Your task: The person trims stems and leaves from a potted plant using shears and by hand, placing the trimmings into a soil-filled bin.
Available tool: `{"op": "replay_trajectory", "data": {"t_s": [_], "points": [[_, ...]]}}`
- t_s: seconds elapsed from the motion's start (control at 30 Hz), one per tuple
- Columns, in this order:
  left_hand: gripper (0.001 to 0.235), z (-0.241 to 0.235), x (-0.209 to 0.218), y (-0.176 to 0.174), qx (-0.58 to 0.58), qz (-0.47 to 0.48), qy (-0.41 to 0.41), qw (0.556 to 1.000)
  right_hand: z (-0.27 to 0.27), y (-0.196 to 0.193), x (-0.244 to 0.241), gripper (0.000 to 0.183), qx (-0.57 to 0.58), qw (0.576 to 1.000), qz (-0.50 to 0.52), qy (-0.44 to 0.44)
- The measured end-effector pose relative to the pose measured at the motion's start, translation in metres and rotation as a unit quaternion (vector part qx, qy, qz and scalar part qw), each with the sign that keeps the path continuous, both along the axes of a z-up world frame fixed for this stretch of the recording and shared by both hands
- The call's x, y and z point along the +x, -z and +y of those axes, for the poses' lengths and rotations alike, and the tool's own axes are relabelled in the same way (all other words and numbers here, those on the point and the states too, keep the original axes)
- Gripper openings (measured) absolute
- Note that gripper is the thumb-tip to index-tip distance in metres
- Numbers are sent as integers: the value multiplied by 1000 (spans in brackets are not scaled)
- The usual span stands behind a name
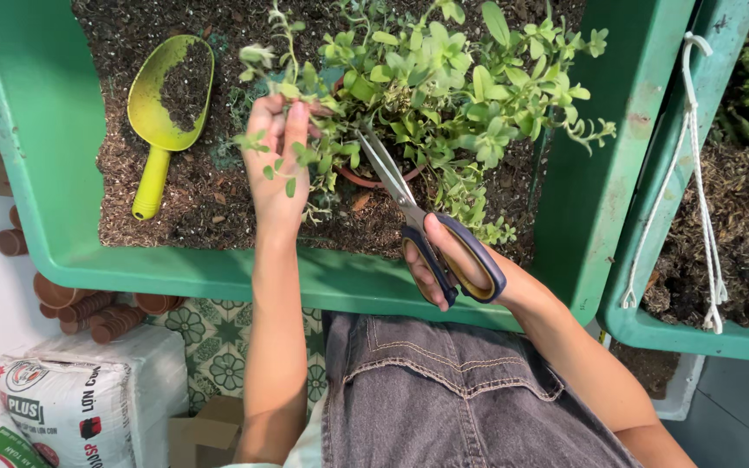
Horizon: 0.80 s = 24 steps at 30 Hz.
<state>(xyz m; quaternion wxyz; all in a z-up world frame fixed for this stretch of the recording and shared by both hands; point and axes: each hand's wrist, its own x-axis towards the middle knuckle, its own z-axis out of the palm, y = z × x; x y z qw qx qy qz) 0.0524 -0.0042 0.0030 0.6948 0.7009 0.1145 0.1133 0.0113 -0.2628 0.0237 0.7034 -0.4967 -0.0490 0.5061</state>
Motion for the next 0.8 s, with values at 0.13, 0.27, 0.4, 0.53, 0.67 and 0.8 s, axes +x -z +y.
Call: {"op": "replay_trajectory", "data": {"t_s": [0.13, 0.27, 0.4, 0.53, 0.67, 0.8], "points": [[19, 2, -2, -1, 23, 68, -22, 997, -2, 2, -2, 64, 57, 998, 23, 21], [21, -3, -1, -1, 108, 16, 8, 994, -1, 6, 1, 65, 64, 997, 37, 38], [41, -15, -6, -22, 120, -12, 51, 991, 0, 5, 0, 64, 38, 999, 26, 23], [39, -19, -5, -36, 181, 111, 46, 976, 0, 2, -1, 65, -1, 1000, 3, 3], [22, -19, -7, -29, 205, 73, 23, 976, 2, 0, 0, 64, 3, 1000, 0, 1], [23, -16, -8, -12, 206, 0, 9, 978, 3, 0, 0, 64, -17, 1000, -12, -7]]}}
